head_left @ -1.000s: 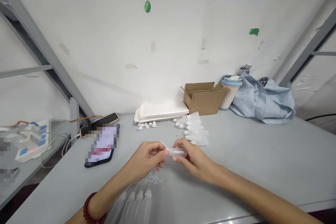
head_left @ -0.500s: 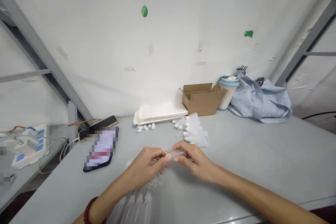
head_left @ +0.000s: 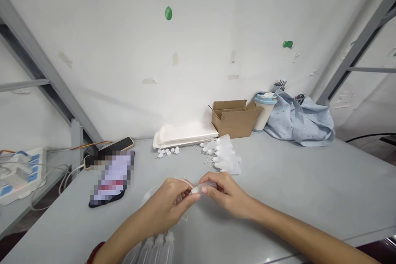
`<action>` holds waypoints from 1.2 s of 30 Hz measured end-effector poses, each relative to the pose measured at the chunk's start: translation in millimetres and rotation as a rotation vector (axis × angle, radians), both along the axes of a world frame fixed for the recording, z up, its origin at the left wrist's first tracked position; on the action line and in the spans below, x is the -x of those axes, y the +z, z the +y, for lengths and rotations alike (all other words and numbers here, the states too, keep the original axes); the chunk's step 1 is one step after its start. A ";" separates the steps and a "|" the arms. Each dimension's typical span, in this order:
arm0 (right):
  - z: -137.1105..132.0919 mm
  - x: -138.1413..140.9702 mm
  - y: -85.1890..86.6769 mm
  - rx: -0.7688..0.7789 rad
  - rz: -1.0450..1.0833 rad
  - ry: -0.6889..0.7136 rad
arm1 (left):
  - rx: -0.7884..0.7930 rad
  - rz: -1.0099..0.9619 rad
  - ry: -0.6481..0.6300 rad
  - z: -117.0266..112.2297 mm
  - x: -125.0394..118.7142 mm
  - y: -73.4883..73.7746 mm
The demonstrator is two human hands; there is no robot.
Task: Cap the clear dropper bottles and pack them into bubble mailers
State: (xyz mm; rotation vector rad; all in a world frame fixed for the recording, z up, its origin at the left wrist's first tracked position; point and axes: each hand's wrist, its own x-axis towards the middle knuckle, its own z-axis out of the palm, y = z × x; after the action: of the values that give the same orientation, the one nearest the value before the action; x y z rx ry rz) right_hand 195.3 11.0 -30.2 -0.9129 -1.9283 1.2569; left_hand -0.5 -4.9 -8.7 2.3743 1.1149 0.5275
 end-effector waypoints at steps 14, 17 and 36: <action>31.0 -19.4 4.9 -0.181 -0.102 -0.092 | -0.137 0.151 0.131 21.4 22.1 6.8; 53.6 -41.4 7.9 -0.426 -0.159 -0.334 | -0.235 0.099 0.406 44.1 50.4 2.3; 93.9 -70.5 -5.0 -0.838 -0.265 -0.714 | -0.236 0.125 0.383 87.0 75.8 -35.9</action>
State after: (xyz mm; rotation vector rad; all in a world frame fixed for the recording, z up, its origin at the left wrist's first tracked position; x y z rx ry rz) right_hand 265.9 104.9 -35.2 -1.1539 -1.7893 -0.1013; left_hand -76.4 82.1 -44.6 2.4240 1.6636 0.6776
